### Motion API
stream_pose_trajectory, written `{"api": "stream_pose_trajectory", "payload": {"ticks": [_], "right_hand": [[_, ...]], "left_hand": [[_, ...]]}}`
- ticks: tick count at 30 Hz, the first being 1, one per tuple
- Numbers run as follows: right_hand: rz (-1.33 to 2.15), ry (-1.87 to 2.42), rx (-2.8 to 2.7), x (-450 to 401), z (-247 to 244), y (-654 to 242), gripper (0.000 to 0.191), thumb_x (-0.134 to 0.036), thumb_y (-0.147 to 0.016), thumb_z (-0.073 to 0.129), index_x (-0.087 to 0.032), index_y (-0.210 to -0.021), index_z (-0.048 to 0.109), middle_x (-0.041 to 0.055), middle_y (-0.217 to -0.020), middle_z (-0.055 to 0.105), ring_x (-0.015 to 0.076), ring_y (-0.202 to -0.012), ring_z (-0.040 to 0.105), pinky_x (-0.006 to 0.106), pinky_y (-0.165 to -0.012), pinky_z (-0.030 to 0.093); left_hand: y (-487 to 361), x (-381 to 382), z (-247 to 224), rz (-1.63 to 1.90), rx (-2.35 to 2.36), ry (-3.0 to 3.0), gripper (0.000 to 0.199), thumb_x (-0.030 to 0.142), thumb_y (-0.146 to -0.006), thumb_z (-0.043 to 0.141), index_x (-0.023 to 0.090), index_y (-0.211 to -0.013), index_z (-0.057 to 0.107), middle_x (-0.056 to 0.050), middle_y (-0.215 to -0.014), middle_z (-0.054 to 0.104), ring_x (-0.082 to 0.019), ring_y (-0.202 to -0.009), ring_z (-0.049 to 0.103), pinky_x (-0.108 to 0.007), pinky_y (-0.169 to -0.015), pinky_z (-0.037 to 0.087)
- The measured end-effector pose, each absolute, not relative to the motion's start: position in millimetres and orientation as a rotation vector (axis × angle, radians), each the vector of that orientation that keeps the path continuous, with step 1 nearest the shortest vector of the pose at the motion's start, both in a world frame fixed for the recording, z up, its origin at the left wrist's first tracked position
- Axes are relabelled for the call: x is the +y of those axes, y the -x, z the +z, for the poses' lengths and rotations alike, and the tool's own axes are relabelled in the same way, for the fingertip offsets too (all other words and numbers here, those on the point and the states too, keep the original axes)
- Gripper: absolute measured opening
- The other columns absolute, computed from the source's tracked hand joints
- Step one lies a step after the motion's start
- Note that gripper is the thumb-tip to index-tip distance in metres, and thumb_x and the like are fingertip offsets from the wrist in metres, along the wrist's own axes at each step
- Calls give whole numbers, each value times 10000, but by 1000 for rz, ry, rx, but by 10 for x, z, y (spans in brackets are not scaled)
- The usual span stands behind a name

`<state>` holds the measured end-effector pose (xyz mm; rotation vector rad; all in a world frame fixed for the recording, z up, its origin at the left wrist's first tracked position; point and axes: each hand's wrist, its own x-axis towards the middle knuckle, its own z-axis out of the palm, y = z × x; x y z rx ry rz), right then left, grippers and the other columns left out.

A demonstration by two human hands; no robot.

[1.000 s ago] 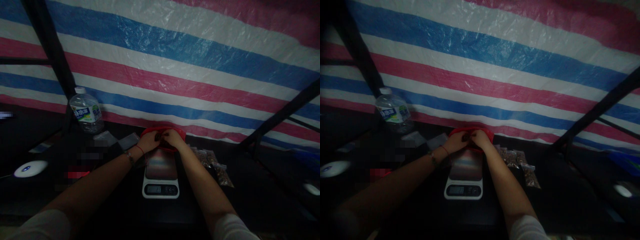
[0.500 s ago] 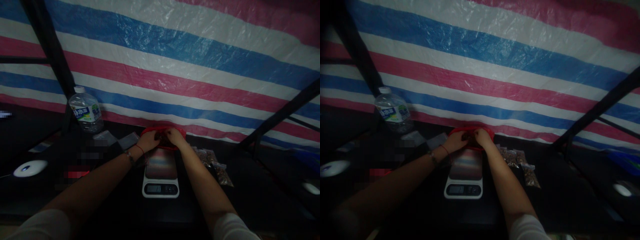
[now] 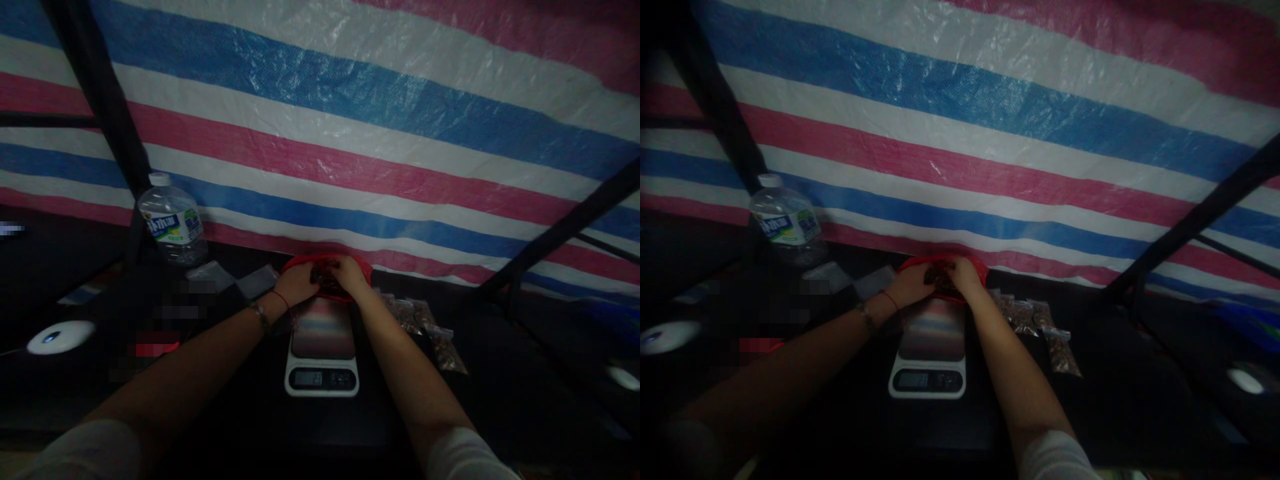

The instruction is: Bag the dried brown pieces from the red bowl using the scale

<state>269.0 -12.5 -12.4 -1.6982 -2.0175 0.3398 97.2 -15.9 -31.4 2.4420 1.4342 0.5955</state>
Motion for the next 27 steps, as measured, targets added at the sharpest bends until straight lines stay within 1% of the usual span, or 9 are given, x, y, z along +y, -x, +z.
{"api": "stream_pose_trajectory", "payload": {"ticks": [3,6,11,14,16,20,22,25,27], "right_hand": [[383,1532,-1920,-124,-143,-2655,176,-129,-811,613,-152,-911,755,72,-932,749,174,-849,677,246,-790,480],[424,1457,-1900,-142,-175,-2613,155,-157,-815,615,-156,-874,759,54,-879,748,159,-793,668,234,-751,468],[514,1430,-1962,-183,-162,-2609,209,-178,-846,552,-126,-794,747,42,-746,717,138,-657,614,211,-621,418],[533,1399,-1954,-193,-128,-2633,265,-209,-871,505,-120,-776,735,37,-720,701,136,-650,594,207,-601,400],[525,1416,-1942,-190,-117,-2648,255,-208,-862,508,-122,-781,734,32,-723,697,133,-657,590,204,-603,395],[559,1448,-2009,-181,-128,-2659,248,-201,-849,516,-117,-742,723,12,-643,653,117,-584,545,201,-550,364],[537,1423,-2022,-183,-123,-2657,253,-190,-857,503,-118,-753,722,17,-672,663,122,-610,557,203,-574,381],[456,1391,-1986,-197,-85,-2651,251,-163,-870,485,-124,-829,730,50,-829,711,144,-763,613,215,-691,429],[425,1410,-1992,-207,-53,-2649,256,-150,-876,476,-124,-846,729,61,-870,718,153,-807,624,224,-731,439]], "left_hand": [[-991,-172,-317,586,1434,-2416,302,311,-806,569,170,-1073,590,-108,-1018,696,-244,-939,669,-301,-788,503],[-1007,-166,-328,603,1450,-2393,352,349,-812,568,173,-1117,574,-109,-1027,697,-251,-946,671,-306,-784,505],[-1008,-143,-332,632,1418,-2397,308,363,-817,560,175,-1061,579,-100,-1010,699,-249,-936,675,-314,-788,507],[-999,-138,-330,641,1427,-2392,318,373,-815,567,169,-1058,584,-108,-1010,699,-255,-940,675,-319,-797,507],[-994,-138,-329,654,1422,-2387,341,370,-807,582,175,-1087,581,-107,-1035,697,-255,-961,670,-315,-809,506],[-991,-143,-320,639,1444,-2378,341,361,-805,586,170,-1088,579,-112,-1041,695,-257,-964,669,-318,-808,505],[-990,-148,-312,644,1460,-2374,344,361,-805,585,167,-1089,576,-114,-1048,693,-258,-969,668,-318,-810,504],[-987,-154,-301,660,1439,-2373,352,343,-804,585,173,-1113,571,-107,-1056,694,-257,-975,668,-313,-815,503],[-986,-157,-295,656,1424,-2376,359,331,-802,588,171,-1123,569,-106,-1051,694,-256,-978,667,-312,-820,501]]}}
